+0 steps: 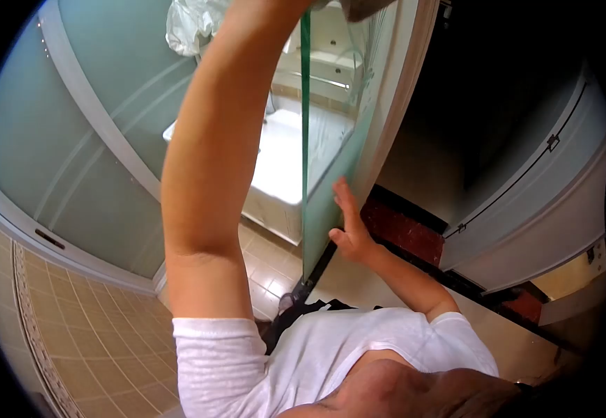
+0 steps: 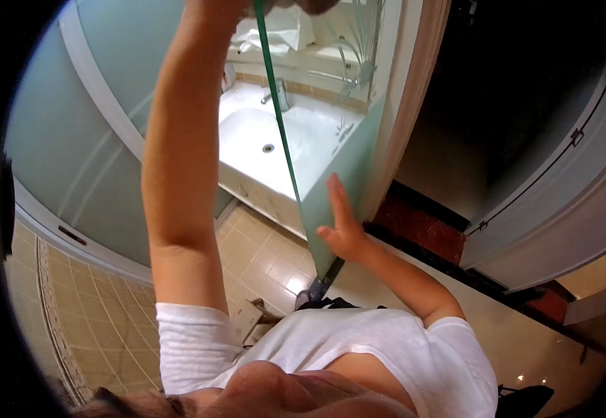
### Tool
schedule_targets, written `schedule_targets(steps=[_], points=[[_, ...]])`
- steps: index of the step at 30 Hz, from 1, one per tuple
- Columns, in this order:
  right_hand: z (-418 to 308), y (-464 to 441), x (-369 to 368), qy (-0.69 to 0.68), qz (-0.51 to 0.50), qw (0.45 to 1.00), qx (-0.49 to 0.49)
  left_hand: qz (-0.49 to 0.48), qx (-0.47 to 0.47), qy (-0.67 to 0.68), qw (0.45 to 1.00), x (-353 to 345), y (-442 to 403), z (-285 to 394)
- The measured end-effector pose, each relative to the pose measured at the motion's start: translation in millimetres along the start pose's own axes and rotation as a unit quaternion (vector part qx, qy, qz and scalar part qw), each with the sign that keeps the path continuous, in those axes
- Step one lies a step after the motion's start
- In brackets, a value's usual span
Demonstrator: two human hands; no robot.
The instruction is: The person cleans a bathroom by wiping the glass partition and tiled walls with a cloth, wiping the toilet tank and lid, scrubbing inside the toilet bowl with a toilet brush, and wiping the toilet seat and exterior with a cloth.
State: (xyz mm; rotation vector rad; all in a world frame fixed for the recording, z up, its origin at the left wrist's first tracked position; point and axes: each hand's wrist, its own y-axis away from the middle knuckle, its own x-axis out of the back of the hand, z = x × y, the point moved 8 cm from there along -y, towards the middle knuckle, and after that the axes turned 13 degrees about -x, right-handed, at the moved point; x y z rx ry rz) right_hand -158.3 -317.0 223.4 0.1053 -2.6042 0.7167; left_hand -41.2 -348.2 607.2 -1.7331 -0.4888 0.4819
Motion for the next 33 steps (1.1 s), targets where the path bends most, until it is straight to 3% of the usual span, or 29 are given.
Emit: schedule_targets(steps=[2, 3, 4, 5, 7, 9, 15, 17, 19, 23, 25, 27, 29, 31, 33], points=[[17, 32, 15, 0.002, -0.010, 0.998, -0.060, 0.010, -0.015, 0.010, 1.000, 7, 39, 13], [29, 47, 21, 0.005, -0.014, 0.993, -0.113, -0.007, 0.026, 0.016, 1.000, 11, 58, 18], [34, 64, 27, 0.005, -0.018, 0.992, -0.121, -0.030, 0.013, -0.082, 0.996, 8, 86, 18], [43, 81, 34, 0.005, -0.009, 0.988, -0.152, -0.028, 0.083, 0.019, 0.996, 11, 108, 19], [51, 109, 47, 0.006, -0.004, 0.982, -0.186, -0.035, 0.086, -0.047, 0.995, 12, 178, 26], [62, 132, 61, 0.033, 0.014, 0.968, -0.246, -0.056, 0.131, 0.012, 0.990, 13, 243, 38], [86, 178, 65, 0.006, 0.025, 0.954, -0.298, -0.130, 0.238, -0.007, 0.962, 20, 449, 76], [81, 185, 60, 0.010, 0.033, 0.962, -0.270, -0.198, 0.376, 0.035, 0.905, 23, 503, 85], [84, 191, 53, 0.002, 0.017, 0.963, -0.268, -0.243, 0.382, 0.025, 0.891, 26, 550, 94], [88, 207, 57, 0.005, 0.048, 0.961, -0.273, -0.273, 0.410, 0.061, 0.868, 27, 551, 85], [98, 224, 62, 0.005, 0.067, 0.957, -0.283, -0.213, 0.411, 0.109, 0.880, 27, 496, 74], [111, 241, 72, 0.000, 0.087, 0.946, -0.311, -0.139, 0.332, 0.130, 0.924, 25, 417, 62], [124, 261, 78, -0.026, 0.109, 0.937, -0.331, -0.060, 0.326, 0.187, 0.925, 16, 373, 33], [146, 284, 87, 0.021, 0.145, 0.917, -0.372, -0.065, 0.221, 0.107, 0.967, 21, 299, 41], [155, 297, 87, 0.086, 0.139, 0.911, -0.378, -0.044, 0.224, 0.116, 0.967, 16, 285, 38]])
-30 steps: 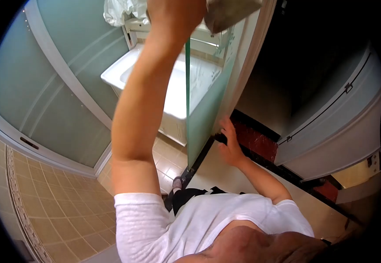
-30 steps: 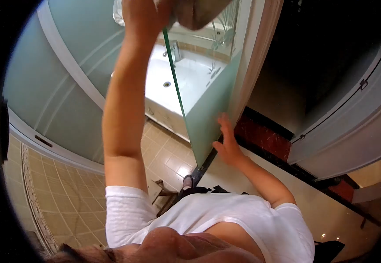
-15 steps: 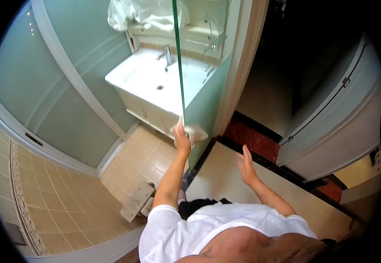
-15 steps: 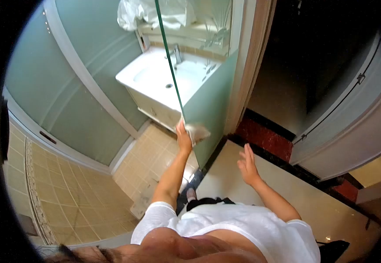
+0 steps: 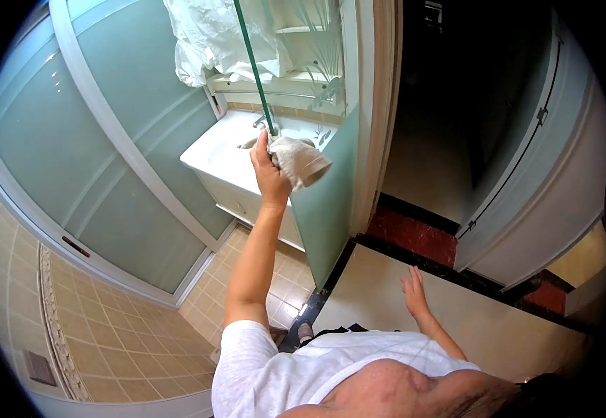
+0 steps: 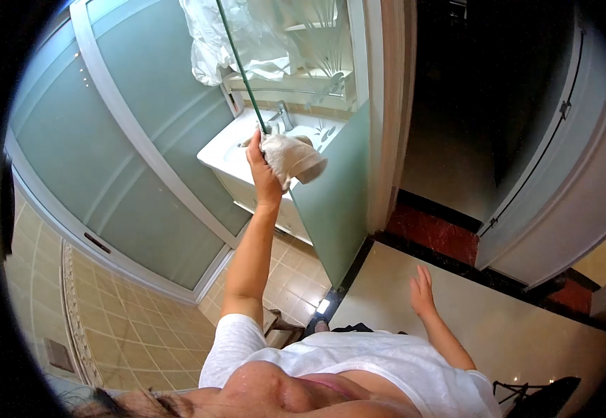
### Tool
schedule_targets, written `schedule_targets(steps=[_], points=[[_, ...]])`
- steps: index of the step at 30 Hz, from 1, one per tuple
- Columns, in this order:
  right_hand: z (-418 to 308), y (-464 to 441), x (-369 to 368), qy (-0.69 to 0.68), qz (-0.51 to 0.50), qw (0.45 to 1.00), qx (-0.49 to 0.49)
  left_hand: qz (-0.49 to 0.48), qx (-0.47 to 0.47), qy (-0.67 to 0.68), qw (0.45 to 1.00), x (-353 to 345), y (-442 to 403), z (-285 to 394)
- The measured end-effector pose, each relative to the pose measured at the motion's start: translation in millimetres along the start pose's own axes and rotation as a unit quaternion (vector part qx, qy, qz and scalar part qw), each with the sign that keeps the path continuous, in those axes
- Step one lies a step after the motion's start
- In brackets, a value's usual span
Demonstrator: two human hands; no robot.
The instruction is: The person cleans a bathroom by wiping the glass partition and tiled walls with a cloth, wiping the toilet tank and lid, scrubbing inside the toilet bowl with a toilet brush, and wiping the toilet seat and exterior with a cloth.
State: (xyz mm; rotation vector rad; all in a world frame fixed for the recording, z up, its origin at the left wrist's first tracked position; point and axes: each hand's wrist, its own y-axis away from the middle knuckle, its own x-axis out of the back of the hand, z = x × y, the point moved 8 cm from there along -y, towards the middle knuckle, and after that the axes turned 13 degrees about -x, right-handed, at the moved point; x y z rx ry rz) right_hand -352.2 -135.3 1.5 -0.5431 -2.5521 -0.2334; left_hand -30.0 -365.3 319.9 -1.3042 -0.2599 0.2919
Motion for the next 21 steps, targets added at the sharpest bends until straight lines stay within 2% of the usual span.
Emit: schedule_targets(steps=[2, 6, 9, 11, 12, 13, 15, 16, 17, 18, 20, 21], points=[[7, 7, 3, -0.085, -0.013, 0.992, -0.095, -0.028, 0.053, -0.045, 0.997, -7, 16, -14], [20, 11, -13, -0.116, -0.039, 0.984, -0.131, -0.060, 0.064, -0.063, 0.994, -8, 93, -32], [17, 13, -31, -0.107, -0.068, 0.982, -0.143, -0.204, 0.205, -0.080, 0.954, -7, 182, -61], [2, 6, -43, -0.085, -0.081, 0.989, -0.085, -0.298, 0.295, -0.038, 0.907, 0, 254, -82], [-5, 5, -48, -0.078, -0.091, 0.989, -0.090, -0.336, 0.328, -0.007, 0.883, 5, 287, -85], [-21, 4, -56, -0.076, -0.118, 0.988, -0.067, -0.334, 0.339, -0.010, 0.879, 15, 294, -75], [-53, 3, -75, -0.071, -0.151, 0.985, -0.051, -0.278, 0.500, 0.065, 0.818, 33, 317, -62], [-75, 8, -88, -0.090, -0.204, 0.974, -0.038, -0.278, 0.510, 0.064, 0.811, 38, 308, -49], [-96, 14, -102, -0.109, -0.255, 0.960, -0.026, -0.233, 0.564, 0.116, 0.783, 40, 298, -36], [-119, 17, -114, -0.069, -0.271, 0.960, 0.029, -0.185, 0.613, 0.166, 0.750, 40, 296, -30], [-173, 25, -136, -0.008, -0.278, 0.951, 0.138, -0.192, 0.621, 0.180, 0.738, 39, 299, -32], [-201, 30, -148, 0.012, -0.269, 0.944, 0.191, -0.154, 0.635, 0.247, 0.716, 37, 298, -30]])
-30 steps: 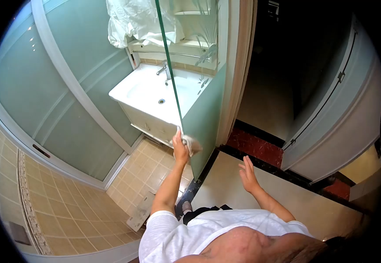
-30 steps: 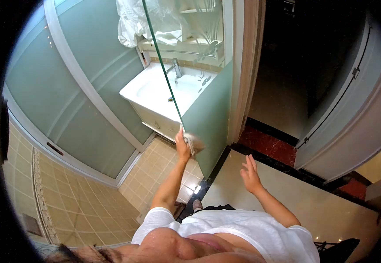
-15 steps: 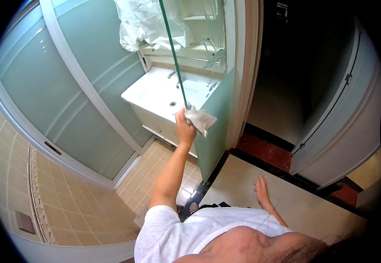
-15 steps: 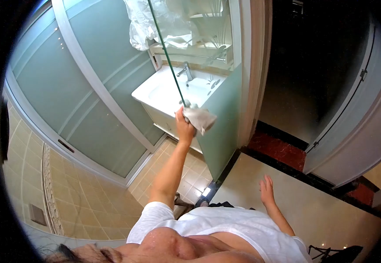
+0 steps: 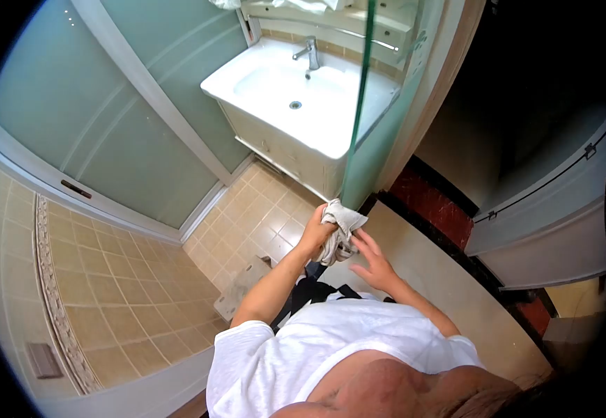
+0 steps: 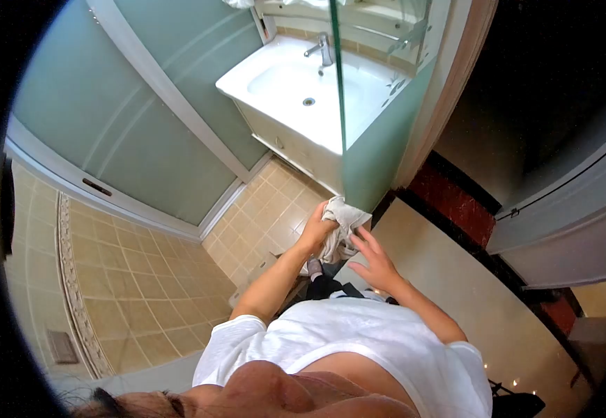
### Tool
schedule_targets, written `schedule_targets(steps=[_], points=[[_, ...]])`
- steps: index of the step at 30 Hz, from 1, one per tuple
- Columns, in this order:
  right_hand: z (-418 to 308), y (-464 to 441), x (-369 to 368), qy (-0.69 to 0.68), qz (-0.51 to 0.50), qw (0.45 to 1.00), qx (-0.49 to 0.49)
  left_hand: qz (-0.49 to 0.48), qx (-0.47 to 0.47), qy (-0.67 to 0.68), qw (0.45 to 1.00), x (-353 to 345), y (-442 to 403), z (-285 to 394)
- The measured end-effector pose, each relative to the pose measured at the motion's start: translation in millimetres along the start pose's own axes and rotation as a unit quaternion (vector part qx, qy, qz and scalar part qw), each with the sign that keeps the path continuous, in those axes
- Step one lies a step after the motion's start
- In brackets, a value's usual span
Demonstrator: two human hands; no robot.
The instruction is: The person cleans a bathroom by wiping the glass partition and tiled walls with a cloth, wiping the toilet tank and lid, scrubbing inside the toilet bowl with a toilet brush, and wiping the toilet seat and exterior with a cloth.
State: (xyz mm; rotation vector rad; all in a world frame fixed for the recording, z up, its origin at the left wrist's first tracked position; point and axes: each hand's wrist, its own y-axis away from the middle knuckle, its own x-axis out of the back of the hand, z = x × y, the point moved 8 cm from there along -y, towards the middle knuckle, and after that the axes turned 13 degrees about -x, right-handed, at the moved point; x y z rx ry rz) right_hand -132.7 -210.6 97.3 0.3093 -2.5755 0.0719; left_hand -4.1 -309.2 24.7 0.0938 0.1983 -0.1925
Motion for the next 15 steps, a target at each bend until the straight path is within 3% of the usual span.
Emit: schedule_targets(steps=[2, 3, 5, 6, 9, 11, 12, 15], points=[[-33, -28, -20, 0.118, 0.036, 0.989, 0.084, -0.037, 0.007, 0.102, 0.994, -2, 4, 10], [-31, -44, -32, 0.081, 0.023, 0.994, 0.071, -0.041, 0.019, 0.103, 0.994, 3, 7, 12], [-46, -69, -44, 0.143, 0.077, 0.981, 0.108, 0.003, 0.066, 0.313, 0.947, 12, 10, 10], [-49, -83, -48, 0.145, 0.081, 0.982, 0.093, -0.066, 0.015, 0.300, 0.952, 27, 1, -2], [-61, -129, -64, 0.152, 0.060, 0.980, 0.110, -0.063, 0.016, 0.359, 0.931, 68, 0, 27], [-56, -163, -80, 0.139, -0.026, 0.987, 0.073, -0.044, 0.048, 0.298, 0.952, 98, -3, 16], [-59, -180, -75, 0.144, -0.015, 0.988, 0.063, -0.017, 0.061, 0.227, 0.972, 116, -7, 10], [-55, -225, -21, 0.153, 0.212, 0.965, -0.023, -0.015, 0.035, 0.119, 0.992, 150, -14, 13]])
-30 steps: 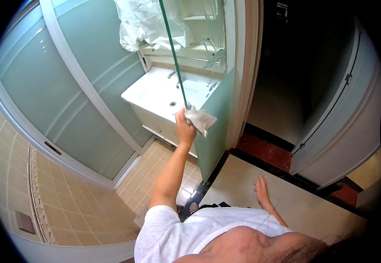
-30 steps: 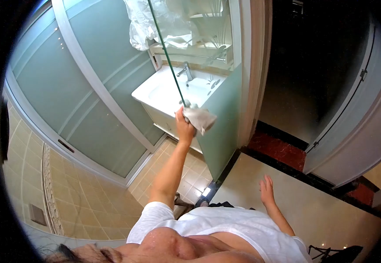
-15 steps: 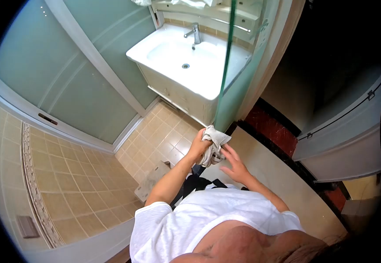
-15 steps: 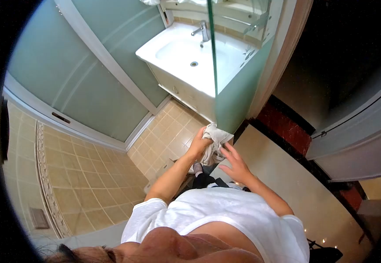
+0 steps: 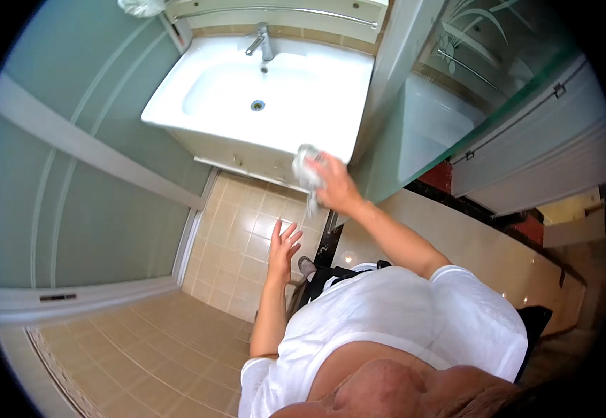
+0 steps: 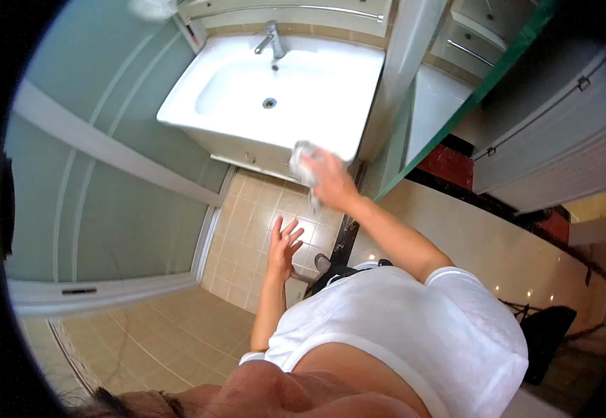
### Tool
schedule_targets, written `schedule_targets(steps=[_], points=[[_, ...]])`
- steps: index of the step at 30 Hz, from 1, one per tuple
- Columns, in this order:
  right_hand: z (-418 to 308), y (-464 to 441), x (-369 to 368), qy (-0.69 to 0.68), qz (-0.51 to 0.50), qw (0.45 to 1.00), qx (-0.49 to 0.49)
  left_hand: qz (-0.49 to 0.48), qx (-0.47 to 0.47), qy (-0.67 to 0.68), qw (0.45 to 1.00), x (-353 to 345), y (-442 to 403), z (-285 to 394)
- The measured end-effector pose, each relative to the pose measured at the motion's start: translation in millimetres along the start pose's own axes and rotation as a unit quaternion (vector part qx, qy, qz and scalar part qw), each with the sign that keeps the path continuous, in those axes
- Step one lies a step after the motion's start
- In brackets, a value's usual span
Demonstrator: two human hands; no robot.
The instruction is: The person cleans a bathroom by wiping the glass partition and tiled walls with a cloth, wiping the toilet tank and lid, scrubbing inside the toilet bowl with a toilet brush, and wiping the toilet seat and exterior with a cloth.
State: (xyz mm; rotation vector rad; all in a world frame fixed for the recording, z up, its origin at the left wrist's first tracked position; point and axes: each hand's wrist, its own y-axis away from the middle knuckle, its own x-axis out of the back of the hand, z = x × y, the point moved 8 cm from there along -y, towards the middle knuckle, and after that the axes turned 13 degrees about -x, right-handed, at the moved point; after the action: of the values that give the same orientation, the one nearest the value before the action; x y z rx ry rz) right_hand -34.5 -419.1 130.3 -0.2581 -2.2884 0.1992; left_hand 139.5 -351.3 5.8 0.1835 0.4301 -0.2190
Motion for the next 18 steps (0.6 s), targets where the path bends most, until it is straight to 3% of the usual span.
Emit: schedule_targets(steps=[2, 4, 5, 7, 10, 12, 18], points=[[29, -26, 20, 0.008, 0.147, 0.986, -0.078, 0.031, 0.033, 0.013, 0.999, 31, 2, -9], [67, -36, 18, 0.048, 0.220, 0.957, -0.181, 0.097, 0.063, 0.036, 0.993, 63, 7, -11], [78, -39, 7, 0.049, 0.230, 0.955, -0.183, 0.121, 0.065, 0.047, 0.989, 76, 11, -8], [124, -31, -13, 0.021, 0.255, 0.885, -0.389, 0.159, 0.070, 0.057, 0.983, 105, 16, -8], [129, -51, -10, 0.026, 0.204, 0.881, -0.427, 0.197, 0.068, 0.050, 0.977, 138, 23, -5], [138, -63, 0, 0.027, 0.224, 0.885, -0.408, 0.215, 0.064, 0.051, 0.973, 158, 28, -7], [178, -105, 19, 0.035, 0.251, 0.842, -0.477, 0.280, 0.052, 0.061, 0.957, 182, 18, -7]])
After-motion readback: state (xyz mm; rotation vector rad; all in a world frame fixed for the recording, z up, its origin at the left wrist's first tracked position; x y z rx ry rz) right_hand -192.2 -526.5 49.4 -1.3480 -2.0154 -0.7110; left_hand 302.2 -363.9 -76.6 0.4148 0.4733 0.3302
